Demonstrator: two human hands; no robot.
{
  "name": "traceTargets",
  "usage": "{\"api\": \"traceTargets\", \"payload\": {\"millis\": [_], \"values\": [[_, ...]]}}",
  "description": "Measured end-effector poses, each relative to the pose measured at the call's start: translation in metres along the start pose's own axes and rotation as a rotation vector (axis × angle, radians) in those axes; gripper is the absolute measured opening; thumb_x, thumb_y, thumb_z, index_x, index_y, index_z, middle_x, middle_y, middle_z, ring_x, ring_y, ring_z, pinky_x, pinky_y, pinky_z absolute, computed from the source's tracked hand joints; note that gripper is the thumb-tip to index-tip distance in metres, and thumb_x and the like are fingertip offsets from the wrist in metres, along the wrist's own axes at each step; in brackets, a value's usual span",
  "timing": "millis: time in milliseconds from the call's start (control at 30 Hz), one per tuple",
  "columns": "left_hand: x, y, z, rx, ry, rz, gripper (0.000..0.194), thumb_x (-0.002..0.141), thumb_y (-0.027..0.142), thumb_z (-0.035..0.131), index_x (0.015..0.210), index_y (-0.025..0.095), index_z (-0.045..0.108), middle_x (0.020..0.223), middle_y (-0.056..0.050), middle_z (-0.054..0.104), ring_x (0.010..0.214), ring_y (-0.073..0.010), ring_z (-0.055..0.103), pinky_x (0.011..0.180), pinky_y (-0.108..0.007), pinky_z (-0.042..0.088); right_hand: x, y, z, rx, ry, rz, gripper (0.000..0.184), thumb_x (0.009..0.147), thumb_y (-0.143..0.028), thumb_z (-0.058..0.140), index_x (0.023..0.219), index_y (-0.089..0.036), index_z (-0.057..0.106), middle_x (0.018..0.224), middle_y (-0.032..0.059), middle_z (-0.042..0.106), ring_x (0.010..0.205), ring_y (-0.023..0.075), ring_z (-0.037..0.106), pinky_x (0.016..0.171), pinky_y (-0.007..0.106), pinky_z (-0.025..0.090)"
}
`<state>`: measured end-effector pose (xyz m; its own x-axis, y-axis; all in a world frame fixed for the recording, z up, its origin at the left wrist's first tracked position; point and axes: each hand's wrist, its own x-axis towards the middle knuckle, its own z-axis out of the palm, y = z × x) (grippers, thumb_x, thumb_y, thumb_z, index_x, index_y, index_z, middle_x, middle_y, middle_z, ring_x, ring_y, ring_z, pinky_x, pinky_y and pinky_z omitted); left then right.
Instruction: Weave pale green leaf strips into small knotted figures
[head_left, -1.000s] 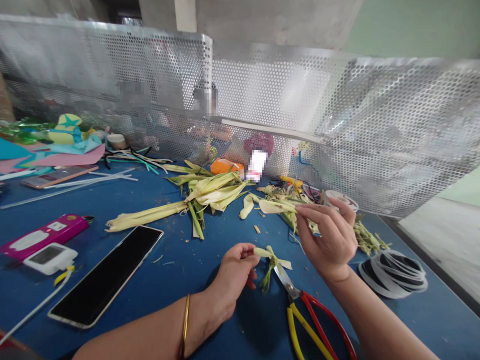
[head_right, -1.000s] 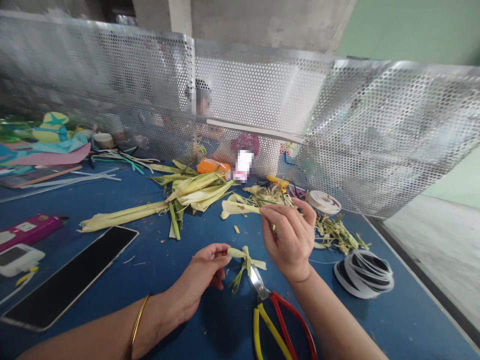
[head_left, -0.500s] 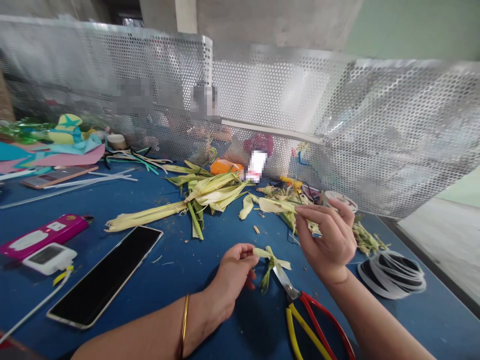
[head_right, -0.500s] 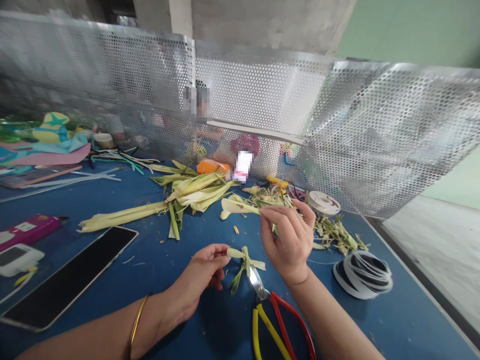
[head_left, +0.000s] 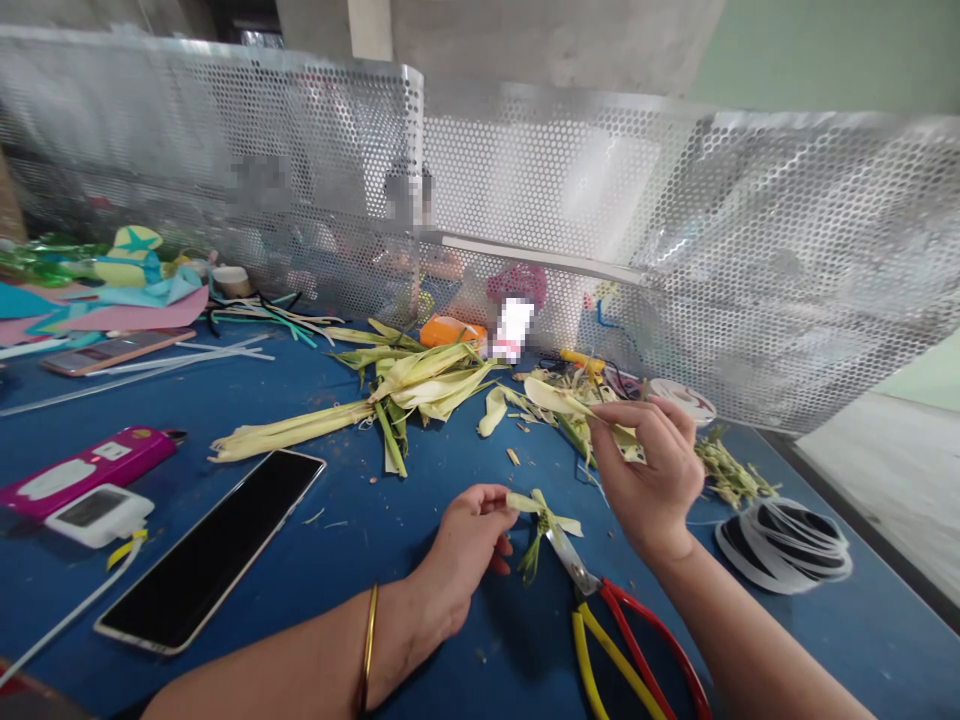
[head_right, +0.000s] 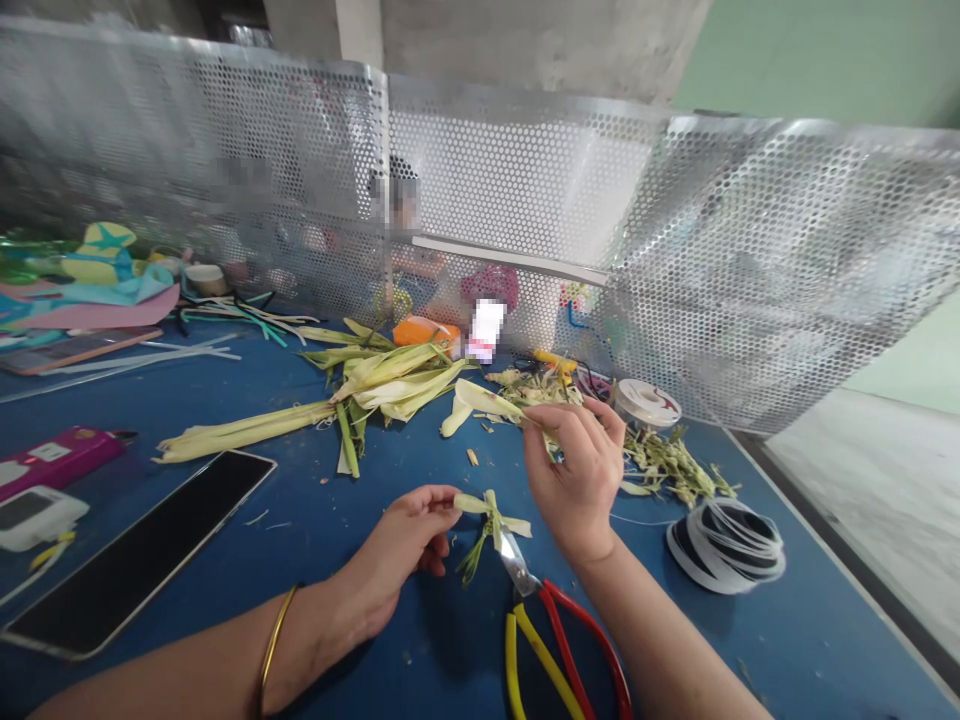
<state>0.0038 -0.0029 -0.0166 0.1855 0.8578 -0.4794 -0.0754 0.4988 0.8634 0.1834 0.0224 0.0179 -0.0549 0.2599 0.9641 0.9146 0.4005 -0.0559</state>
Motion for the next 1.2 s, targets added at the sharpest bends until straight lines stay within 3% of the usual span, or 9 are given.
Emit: {"api": "traceTargets", "payload": {"millis": [167, 400, 700, 967, 1200], "values": [[0.0027, -0.0011, -0.0001, -0.017, -0.005, -0.005, 0.03, 0.077, 0.022, 0.07, 0.105, 0.012, 0.063, 0.076, 0.0, 0.059, 0.051, -0.0083, 0.048, 0.047, -0.023, 0.041, -0.0021, 0.0003, 0.0013, 0.007, -0.012, 0.058, 0.01, 0.085, -0.016, 0.066, 0.082, -0.025, 0.063, 0.076, -0.0018, 0.073, 0.073, 0.0188, 0.068, 0.086, 0.039, 0.048], [0.0013, 0.0002, 0.0002, -0.009, -0.006, -0.014, 0.025, 0.08, 0.017, 0.064, 0.104, 0.011, 0.062, 0.074, 0.001, 0.056, 0.053, -0.0082, 0.048, 0.048, -0.022, 0.042, -0.0051, 0.0034, 0.0028, 0.042, -0.065, 0.194, 0.005, 0.086, -0.023, 0.066, 0.081, -0.023, 0.065, 0.075, 0.0003, 0.072, 0.075, 0.0208, 0.067, 0.079, 0.037, 0.049], [0.0028, -0.0028, -0.0011, -0.023, -0.018, -0.005, 0.03, 0.075, 0.023, 0.07, 0.102, 0.012, 0.064, 0.07, 0.002, 0.056, 0.052, -0.0082, 0.048, 0.048, -0.022, 0.04, -0.0055, 0.0035, 0.0038, 0.036, -0.082, 0.188, 0.008, 0.086, -0.023, 0.065, 0.078, -0.024, 0.065, 0.074, -0.0001, 0.072, 0.071, 0.0201, 0.066, 0.078, 0.037, 0.049], [-0.0006, 0.0015, 0.0004, 0.019, -0.015, -0.018, 0.026, 0.082, 0.016, 0.059, 0.108, 0.01, 0.062, 0.07, 0.002, 0.055, 0.054, -0.0088, 0.047, 0.049, -0.022, 0.041, -0.0068, 0.0044, 0.0048, 0.04, -0.091, 0.177, 0.008, 0.086, -0.022, 0.065, 0.078, -0.023, 0.065, 0.073, -0.0003, 0.072, 0.071, 0.0199, 0.066, 0.078, 0.037, 0.048], [0.0005, 0.0018, 0.0003, 0.01, -0.018, -0.018, 0.025, 0.082, 0.017, 0.06, 0.107, 0.011, 0.062, 0.07, 0.002, 0.055, 0.052, -0.0082, 0.047, 0.048, -0.021, 0.041, -0.006, 0.0036, 0.0061, 0.045, -0.117, 0.187, 0.009, 0.087, -0.021, 0.063, 0.078, -0.022, 0.064, 0.072, -0.0003, 0.071, 0.071, 0.019, 0.066, 0.079, 0.036, 0.046]]}}
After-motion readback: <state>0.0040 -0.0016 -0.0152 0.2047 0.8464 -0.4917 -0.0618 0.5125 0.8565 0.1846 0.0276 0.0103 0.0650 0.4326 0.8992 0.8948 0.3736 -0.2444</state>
